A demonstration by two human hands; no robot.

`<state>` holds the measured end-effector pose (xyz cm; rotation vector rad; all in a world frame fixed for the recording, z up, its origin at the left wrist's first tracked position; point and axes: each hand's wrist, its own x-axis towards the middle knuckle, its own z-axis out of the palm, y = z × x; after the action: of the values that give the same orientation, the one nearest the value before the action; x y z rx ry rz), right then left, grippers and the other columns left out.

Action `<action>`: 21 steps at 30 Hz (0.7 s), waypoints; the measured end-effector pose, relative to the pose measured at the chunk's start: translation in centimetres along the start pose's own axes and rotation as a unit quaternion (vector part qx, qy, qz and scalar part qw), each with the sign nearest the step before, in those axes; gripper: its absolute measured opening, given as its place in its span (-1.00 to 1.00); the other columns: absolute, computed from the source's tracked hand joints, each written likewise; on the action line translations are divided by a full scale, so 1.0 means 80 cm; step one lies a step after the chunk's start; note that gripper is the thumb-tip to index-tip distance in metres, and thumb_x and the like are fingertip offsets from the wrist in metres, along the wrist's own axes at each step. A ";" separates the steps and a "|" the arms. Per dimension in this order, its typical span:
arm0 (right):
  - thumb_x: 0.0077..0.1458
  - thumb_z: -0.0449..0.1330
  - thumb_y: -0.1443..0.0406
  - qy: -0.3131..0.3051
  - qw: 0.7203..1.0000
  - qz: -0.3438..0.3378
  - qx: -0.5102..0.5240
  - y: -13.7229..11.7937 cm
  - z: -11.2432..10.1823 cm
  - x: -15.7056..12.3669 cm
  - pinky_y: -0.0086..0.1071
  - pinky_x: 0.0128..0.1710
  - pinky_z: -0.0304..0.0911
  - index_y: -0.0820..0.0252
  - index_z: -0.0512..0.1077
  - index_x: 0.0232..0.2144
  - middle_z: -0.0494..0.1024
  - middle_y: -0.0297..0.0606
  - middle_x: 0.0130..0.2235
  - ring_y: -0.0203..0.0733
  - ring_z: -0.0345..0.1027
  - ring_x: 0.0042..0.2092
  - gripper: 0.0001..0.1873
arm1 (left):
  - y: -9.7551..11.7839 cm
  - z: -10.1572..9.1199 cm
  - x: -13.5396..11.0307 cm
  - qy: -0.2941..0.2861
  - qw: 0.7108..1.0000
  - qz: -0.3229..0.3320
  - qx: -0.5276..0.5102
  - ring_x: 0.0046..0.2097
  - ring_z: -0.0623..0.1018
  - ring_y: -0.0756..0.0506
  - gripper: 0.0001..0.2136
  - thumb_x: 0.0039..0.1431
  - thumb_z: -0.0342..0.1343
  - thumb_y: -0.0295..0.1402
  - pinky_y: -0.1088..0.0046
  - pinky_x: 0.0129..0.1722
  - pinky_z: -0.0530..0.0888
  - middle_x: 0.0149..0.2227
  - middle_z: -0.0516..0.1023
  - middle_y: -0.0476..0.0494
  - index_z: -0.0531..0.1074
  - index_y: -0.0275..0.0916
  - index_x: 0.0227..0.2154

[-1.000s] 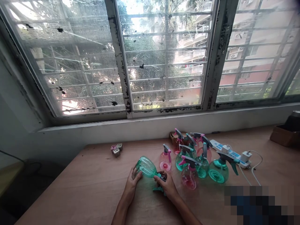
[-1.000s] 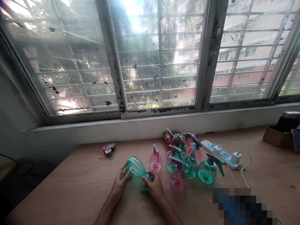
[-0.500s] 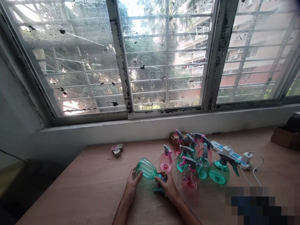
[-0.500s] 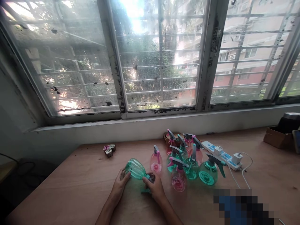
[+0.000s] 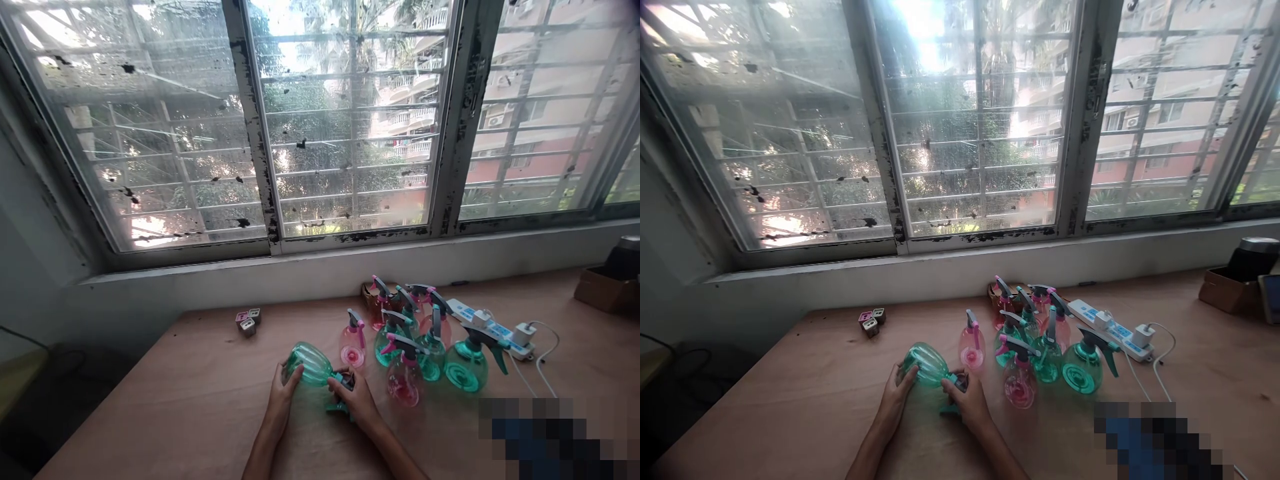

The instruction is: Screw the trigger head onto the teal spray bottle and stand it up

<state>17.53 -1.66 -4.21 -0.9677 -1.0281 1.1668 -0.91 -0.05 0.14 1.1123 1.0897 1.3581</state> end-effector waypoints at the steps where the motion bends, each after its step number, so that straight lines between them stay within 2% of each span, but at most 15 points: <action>1: -0.08 0.40 0.06 0.001 1.000 0.001 0.003 0.000 0.000 0.001 -0.36 -0.54 0.31 0.21 0.39 -0.31 0.56 -0.38 -0.51 -0.26 0.39 -0.55 -0.58 | 0.000 0.000 0.001 -0.004 1.000 0.003 0.000 -0.02 0.59 -0.26 -0.56 0.00 0.32 -0.12 0.25 0.00 0.47 -0.10 0.64 -0.23 0.45 -0.23 -0.10; 7: -0.05 0.38 0.03 0.004 1.000 0.004 0.016 -0.001 -0.004 0.006 -0.36 -0.56 0.30 0.18 0.37 -0.34 0.57 -0.37 -0.51 -0.26 0.40 -0.57 -0.59 | -0.005 -0.002 0.007 -0.023 1.000 0.012 -0.010 0.16 0.49 -0.32 -0.44 -0.08 0.37 -0.15 0.17 0.14 0.42 0.10 0.55 -0.28 0.43 -0.21 0.01; 10: -0.05 0.38 0.02 0.001 1.000 0.007 0.017 -0.002 -0.005 0.007 -0.38 -0.57 0.31 0.18 0.37 -0.35 0.60 -0.34 -0.51 -0.26 0.40 -0.58 -0.58 | -0.005 -0.004 0.006 -0.022 1.000 0.021 -0.007 0.23 0.42 -0.30 -0.41 -0.04 0.35 -0.16 0.17 0.19 0.38 0.19 0.48 -0.26 0.39 -0.16 0.08; 13: -0.06 0.38 0.02 0.000 1.000 0.010 0.017 -0.001 -0.005 0.006 -0.41 -0.58 0.29 0.19 0.37 -0.36 0.61 -0.33 -0.52 -0.29 0.40 -0.59 -0.58 | -0.006 -0.004 0.006 -0.022 0.999 0.025 0.009 0.20 0.46 -0.31 -0.47 0.02 0.31 -0.13 0.16 0.18 0.38 0.13 0.53 -0.28 0.40 -0.19 0.04; 17: -0.04 0.38 0.04 0.001 1.000 0.012 0.016 0.000 -0.003 0.005 -0.43 -0.60 0.29 0.21 0.37 -0.34 0.61 -0.34 -0.53 -0.31 0.40 -0.61 -0.59 | -0.013 -0.004 0.010 0.008 0.999 0.037 0.039 0.14 0.51 -0.34 -0.49 -0.05 0.34 -0.11 0.14 0.13 0.41 0.02 0.58 -0.28 0.40 -0.21 -0.06; 21: -0.02 0.37 0.05 0.003 1.000 0.011 0.020 -0.002 -0.003 0.004 -0.43 -0.59 0.30 0.20 0.36 -0.34 0.61 -0.35 -0.52 -0.31 0.41 -0.61 -0.60 | -0.024 -0.007 0.016 0.007 0.997 0.039 0.062 0.15 0.49 -0.35 -0.44 -0.09 0.36 -0.12 0.12 0.14 0.40 0.08 0.53 -0.30 0.40 -0.21 -0.02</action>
<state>17.82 -1.36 -4.09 -0.9527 -0.9883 1.1973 -1.26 1.37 -1.78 1.2488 1.1648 1.3754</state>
